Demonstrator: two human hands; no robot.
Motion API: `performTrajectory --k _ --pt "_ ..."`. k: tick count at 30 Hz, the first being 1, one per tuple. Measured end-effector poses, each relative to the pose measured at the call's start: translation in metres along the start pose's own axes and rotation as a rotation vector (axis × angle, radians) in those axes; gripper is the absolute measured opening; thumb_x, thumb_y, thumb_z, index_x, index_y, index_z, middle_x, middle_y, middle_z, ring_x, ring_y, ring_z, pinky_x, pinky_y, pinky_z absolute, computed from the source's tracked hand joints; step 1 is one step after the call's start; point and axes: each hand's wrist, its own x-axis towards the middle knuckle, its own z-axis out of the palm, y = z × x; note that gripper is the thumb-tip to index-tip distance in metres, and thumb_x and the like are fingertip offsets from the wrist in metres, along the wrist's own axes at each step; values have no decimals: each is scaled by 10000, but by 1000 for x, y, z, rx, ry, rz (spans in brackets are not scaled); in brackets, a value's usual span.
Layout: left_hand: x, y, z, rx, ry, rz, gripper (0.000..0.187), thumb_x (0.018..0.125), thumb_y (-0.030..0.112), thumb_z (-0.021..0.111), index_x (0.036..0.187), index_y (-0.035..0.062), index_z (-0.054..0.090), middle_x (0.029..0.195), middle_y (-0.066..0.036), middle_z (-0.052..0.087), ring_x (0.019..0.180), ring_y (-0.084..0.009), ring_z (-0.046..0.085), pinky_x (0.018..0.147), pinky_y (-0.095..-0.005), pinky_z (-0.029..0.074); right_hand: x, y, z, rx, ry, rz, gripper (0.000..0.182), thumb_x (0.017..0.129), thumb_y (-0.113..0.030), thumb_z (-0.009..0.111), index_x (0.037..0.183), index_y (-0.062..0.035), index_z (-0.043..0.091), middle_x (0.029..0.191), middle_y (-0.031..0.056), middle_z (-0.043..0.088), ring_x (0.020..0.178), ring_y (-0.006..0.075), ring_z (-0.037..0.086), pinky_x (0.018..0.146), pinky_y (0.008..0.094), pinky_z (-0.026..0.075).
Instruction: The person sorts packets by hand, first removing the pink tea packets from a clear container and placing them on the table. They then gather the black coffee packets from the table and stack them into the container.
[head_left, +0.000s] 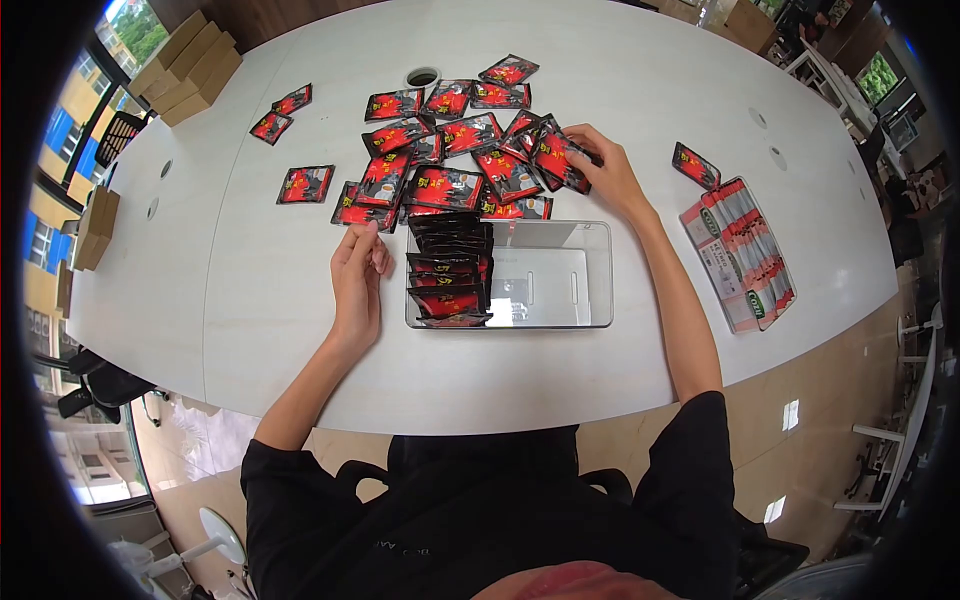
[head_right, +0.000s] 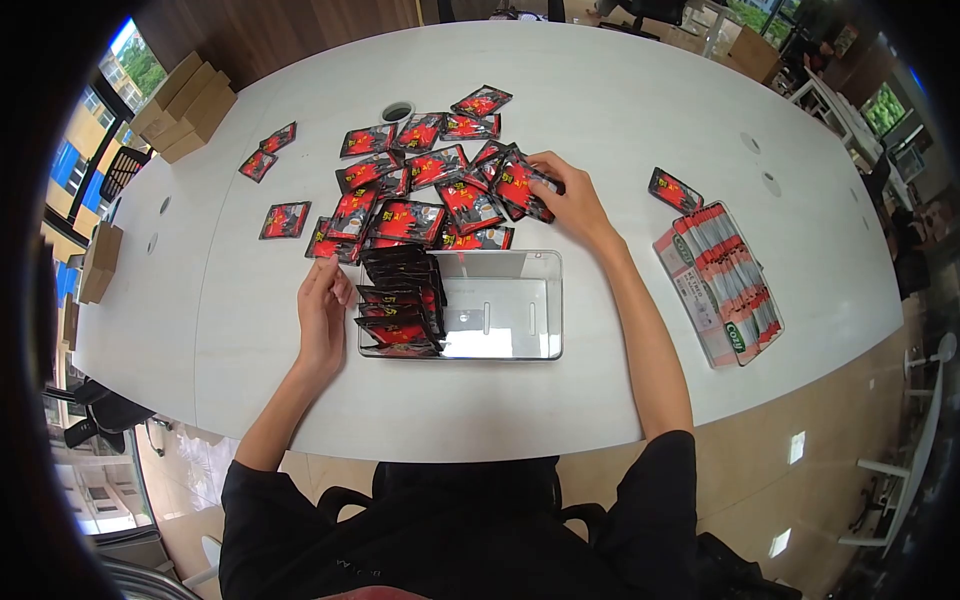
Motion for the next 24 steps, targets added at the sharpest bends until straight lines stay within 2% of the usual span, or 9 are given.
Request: performTrajectory --k 5,8,10,11,15,17,21,23,24 --pt "0 1 0 13 3 -2 251 1039 241 525 826 125 465 686 42 427 639 -60 376 635 -243 348 2 0 0 48 -93 -6 296 917 -139 627 1196 -44 649 1041 109 708 909 206 644 862 305 498" --pt "-1 1 0 6 -26 0 249 1038 241 528 825 128 464 687 44 427 640 -58 377 634 -241 349 2 -15 -4 -18 -274 97 338 910 -253 673 1223 -124 670 1112 79 696 971 210 607 911 330 477" --pt "0 1 1 23 -24 3 253 1037 244 519 824 127 448 687 40 405 637 -67 373 630 -250 347 -3 -26 -5 -257 -389 62 421 865 -383 733 1250 -222 679 1153 65 676 1057 209 557 966 368 443" --pt "0 1 1 39 -22 5 257 1037 247 510 824 125 432 686 36 382 634 -76 369 626 -259 344 -2 -26 -7 -178 -408 56 549 781 -482 796 1273 -277 667 1119 52 659 1104 210 515 987 387 419" --pt "1 1 0 45 -31 2 256 1038 243 508 824 126 433 685 36 386 633 -75 371 627 -259 345 -2 -24 -8 -205 -403 81 626 732 -507 829 1290 -284 652 1007 53 646 1094 205 529 961 372 430" --pt "0 1 1 39 -24 -4 253 1037 240 512 824 127 435 686 36 391 635 -73 373 629 -257 346 2 -24 -8 -166 -430 217 692 694 -523 851 1304 -274 639 989 58 613 1119 201 533 944 379 435" --pt "0 1 0 38 -27 -7 251 1034 240 519 826 128 436 687 36 395 637 -72 373 631 -256 349 -1 -23 5 -189 -358 220 687 722 -533 826 1314 -244 630 967 60 594 1099 193 537 947 372 417" --pt "0 1 0 47 -32 -5 250 1032 241 524 825 130 435 687 37 397 639 -72 375 631 -256 350 -7 -15 19 -501 -33 -242 618 767 -406 818 1332 -254 620 1067 55 632 963 189 581 895 338 460" --pt "0 1 1 46 -35 -6 250 1032 241 524 825 130 435 687 37 397 639 -72 375 631 -256 350 -7 -15 20 -504 -32 -240 618 767 -406 818 1332 -254 620 1067 55 632 963 189 581 895 338 460"
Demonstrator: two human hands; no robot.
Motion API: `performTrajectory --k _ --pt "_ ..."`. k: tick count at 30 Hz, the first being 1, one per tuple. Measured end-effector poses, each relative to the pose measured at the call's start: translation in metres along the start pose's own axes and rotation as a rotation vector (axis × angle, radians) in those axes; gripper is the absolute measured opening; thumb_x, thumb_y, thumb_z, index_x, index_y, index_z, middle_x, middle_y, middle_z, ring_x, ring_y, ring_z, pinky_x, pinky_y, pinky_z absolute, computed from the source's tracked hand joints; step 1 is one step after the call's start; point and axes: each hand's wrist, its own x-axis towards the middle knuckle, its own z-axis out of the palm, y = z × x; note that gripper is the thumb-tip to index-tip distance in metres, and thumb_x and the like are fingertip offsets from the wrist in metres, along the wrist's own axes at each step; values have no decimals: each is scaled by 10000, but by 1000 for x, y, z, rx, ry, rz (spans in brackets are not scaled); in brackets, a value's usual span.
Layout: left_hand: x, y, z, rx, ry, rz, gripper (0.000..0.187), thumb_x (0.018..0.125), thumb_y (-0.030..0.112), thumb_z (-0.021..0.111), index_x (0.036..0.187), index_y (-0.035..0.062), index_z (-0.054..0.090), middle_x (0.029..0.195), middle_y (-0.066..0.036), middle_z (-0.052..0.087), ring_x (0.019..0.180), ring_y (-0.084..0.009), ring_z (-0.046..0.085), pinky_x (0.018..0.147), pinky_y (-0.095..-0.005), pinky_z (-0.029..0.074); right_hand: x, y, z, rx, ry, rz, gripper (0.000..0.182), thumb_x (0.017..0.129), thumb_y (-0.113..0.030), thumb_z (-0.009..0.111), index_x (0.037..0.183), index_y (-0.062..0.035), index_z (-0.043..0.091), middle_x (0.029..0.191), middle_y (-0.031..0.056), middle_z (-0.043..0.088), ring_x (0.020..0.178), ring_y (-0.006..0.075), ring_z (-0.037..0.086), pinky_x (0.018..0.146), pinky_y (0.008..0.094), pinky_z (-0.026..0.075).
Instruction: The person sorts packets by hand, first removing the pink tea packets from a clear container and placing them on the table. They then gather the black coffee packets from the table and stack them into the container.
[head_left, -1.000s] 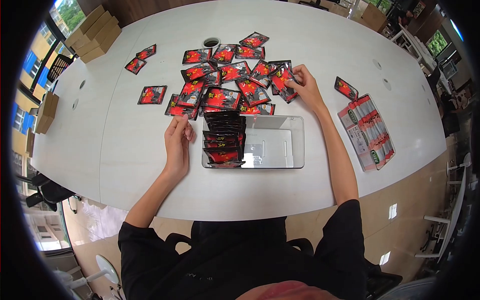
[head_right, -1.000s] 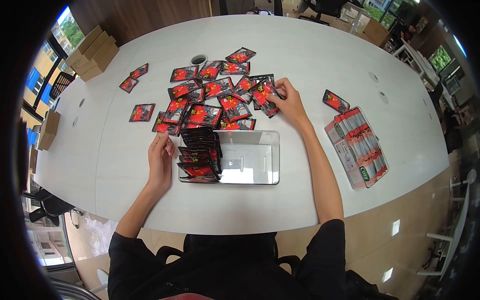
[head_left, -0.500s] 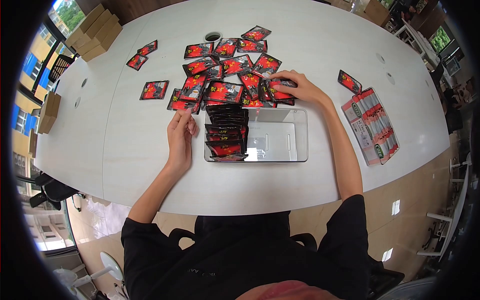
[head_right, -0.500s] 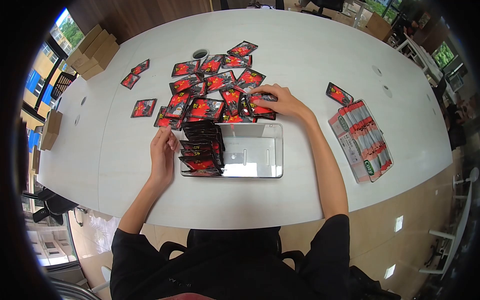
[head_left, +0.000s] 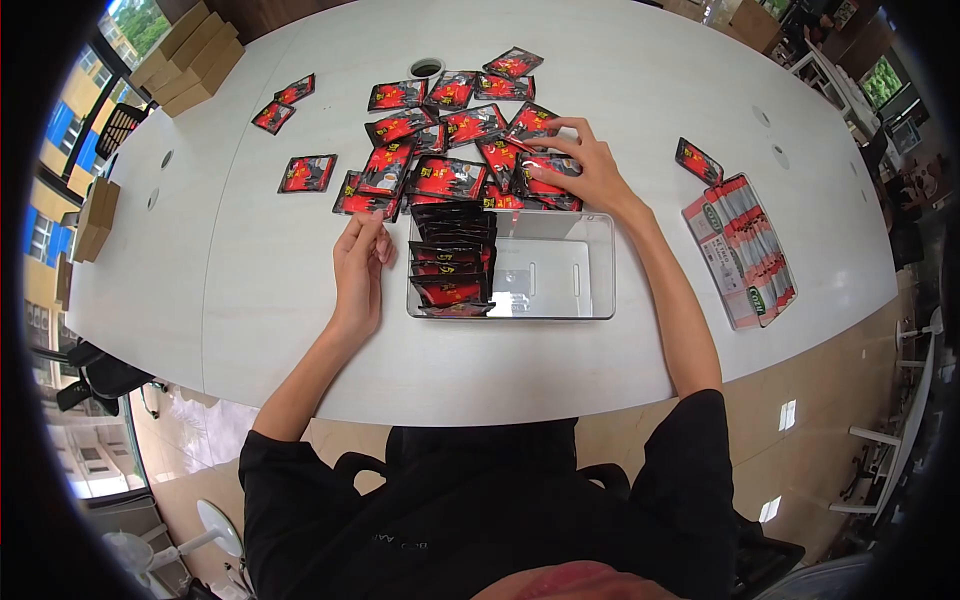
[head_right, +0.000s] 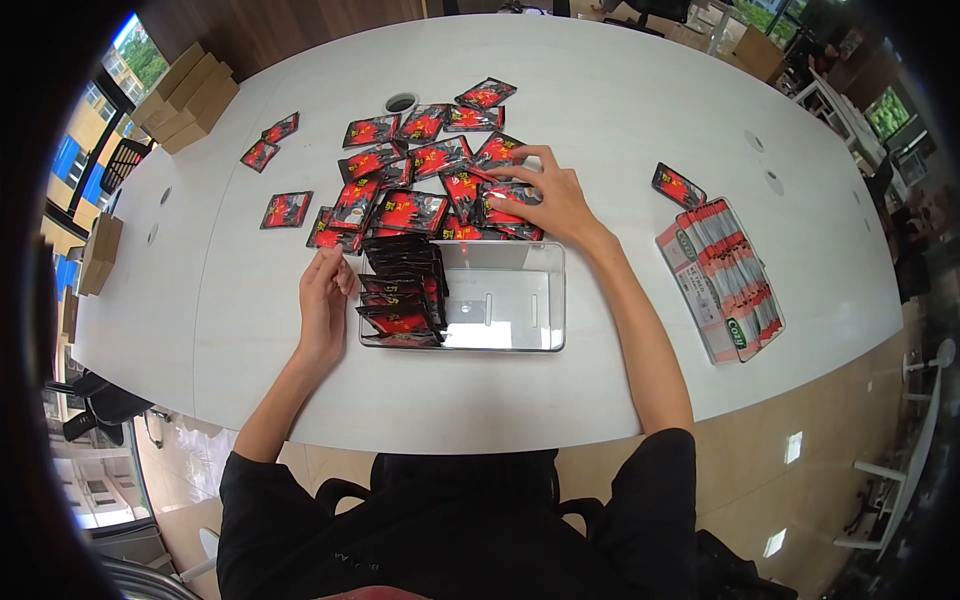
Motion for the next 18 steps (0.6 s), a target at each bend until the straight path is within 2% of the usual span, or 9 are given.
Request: performTrajectory --k 2,3,5,6,8,9,12,16,18 --pt "-2 2 2 -7 10 -9 255 1035 241 518 821 130 434 685 36 396 636 -72 375 629 -255 350 3 -3 -2 -19 47 -161 577 803 -428 780 1324 -233 628 1135 78 691 1031 209 609 904 344 471" --pt "-1 2 2 -8 9 -9 255 1035 241 518 821 130 434 685 36 396 636 -72 375 629 -255 350 3 -6 -6 -20 47 -161 577 803 -428 780 1324 -233 628 1135 78 691 1031 209 609 904 344 471" --pt "-1 1 1 -4 14 -10 258 1036 243 517 819 129 436 683 35 396 635 -72 377 628 -255 351 4 -11 -15 152 -207 162 575 812 -356 790 1323 -153 622 1196 86 704 1165 200 605 972 341 463" --pt "-1 1 0 -5 16 -9 258 1036 243 517 819 129 436 683 35 396 635 -72 377 628 -255 351 4 -7 -16 152 -208 161 575 812 -356 790 1323 -153 622 1196 86 704 1165 200 605 972 341 463" --pt "0 0 -1 -5 2 -5 257 1036 244 517 821 126 440 683 35 399 635 -72 379 629 -254 351 3 9 -21 473 -167 162 552 797 -346 810 1276 -121 649 1158 35 719 1186 171 600 1033 341 421" --pt "0 0 -1 -6 3 -6 257 1036 244 517 821 126 440 683 35 399 635 -72 379 629 -254 351 2 15 -27 531 -157 157 585 731 -241 862 1248 -68 649 1203 50 708 1125 167 637 1038 343 443" --pt "-1 0 -1 -18 1 -10 255 1036 245 520 824 125 444 682 35 401 635 -71 382 628 -254 351 -2 32 -45 521 -181 168 576 704 -221 868 1224 -80 663 1181 53 713 1136 157 630 1047 339 430" --pt "-1 -1 -1 -26 -2 -13 251 1035 246 522 827 125 450 679 36 404 634 -68 386 627 -252 351 -7 49 -67 309 -264 256 603 651 -173 890 1213 -131 675 1084 14 692 1097 156 603 1054 346 421" --pt "-1 -1 -1 -29 -5 -11 250 1035 247 524 828 126 452 678 37 405 634 -67 387 627 -250 351 -8 49 -68 295 -256 294 670 619 -167 910 1241 -154 659 1158 36 632 1095 186 583 1046 361 431"
